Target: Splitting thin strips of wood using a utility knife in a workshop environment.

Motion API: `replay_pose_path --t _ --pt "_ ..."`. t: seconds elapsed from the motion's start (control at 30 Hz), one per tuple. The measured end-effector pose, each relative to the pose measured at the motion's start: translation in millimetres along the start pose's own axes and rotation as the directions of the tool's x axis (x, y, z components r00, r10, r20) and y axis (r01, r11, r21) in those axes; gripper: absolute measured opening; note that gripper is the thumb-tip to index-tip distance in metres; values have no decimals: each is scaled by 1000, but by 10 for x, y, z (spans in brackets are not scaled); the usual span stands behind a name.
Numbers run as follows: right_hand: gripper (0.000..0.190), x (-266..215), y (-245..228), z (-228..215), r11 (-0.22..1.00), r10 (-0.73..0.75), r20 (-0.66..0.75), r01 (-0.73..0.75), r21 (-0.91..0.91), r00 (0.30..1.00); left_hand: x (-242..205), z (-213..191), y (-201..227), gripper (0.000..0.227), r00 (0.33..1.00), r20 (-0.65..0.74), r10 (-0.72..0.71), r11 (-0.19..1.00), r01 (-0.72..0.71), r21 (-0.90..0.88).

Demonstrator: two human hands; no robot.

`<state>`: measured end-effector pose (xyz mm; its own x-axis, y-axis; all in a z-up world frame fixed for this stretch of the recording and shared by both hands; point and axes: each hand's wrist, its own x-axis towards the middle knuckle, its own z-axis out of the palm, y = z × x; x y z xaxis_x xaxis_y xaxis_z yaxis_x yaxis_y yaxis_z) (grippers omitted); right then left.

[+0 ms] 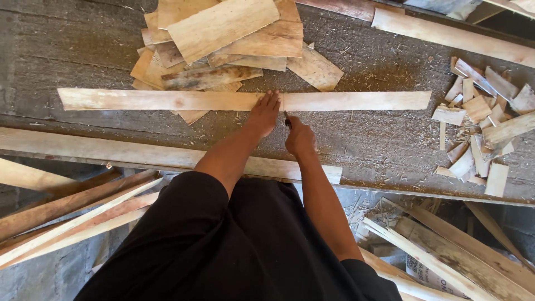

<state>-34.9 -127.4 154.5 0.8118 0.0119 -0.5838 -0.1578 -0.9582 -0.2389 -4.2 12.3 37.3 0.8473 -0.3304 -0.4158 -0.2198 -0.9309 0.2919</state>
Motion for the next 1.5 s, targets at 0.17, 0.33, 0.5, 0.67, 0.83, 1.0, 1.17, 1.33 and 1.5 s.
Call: replay_pose_path --t 0.17,0.33,0.5,0.67,0.83,1.0,1.17,1.33,1.5 --pt "43 373 20 305 980 -39 -189 74 186 981 36 46 -21 72 1000 -3 3 999 -3 -53" --pt "48 529 9 441 959 -84 -334 167 231 939 27 15 -30 71 1000 0 9 999 -9 -41" --pt "48 463 -119 309 977 29 -191 13 215 981 27 -49 -23 72 999 39 9 1000 -8 -24" --pt "49 521 -89 400 979 -8 -221 52 197 975 23 -4 -41 67 1000 17 -2 997 3 -75" --pt "57 385 -351 17 993 54 -94 -44 106 994 42 -8 -24 73 997 71 -12 1000 12 -6" --pt "56 491 -331 -115 997 19 -46 -16 80 999 -5 -78 -2 69 998 56 13 998 -16 57" --pt "52 507 -330 -161 998 20 -33 -18 53 999 49 56 -62 68 1000 13 28 1000 -28 1" --pt "50 401 -299 -148 999 31 -3 -31 26 1000 62 147 -69 66 999 -27 42 999 -42 17" --pt "50 306 -275 -96 997 18 -21 -16 74 1000 32 22 -51 69 1000 10 29 999 -29 25"
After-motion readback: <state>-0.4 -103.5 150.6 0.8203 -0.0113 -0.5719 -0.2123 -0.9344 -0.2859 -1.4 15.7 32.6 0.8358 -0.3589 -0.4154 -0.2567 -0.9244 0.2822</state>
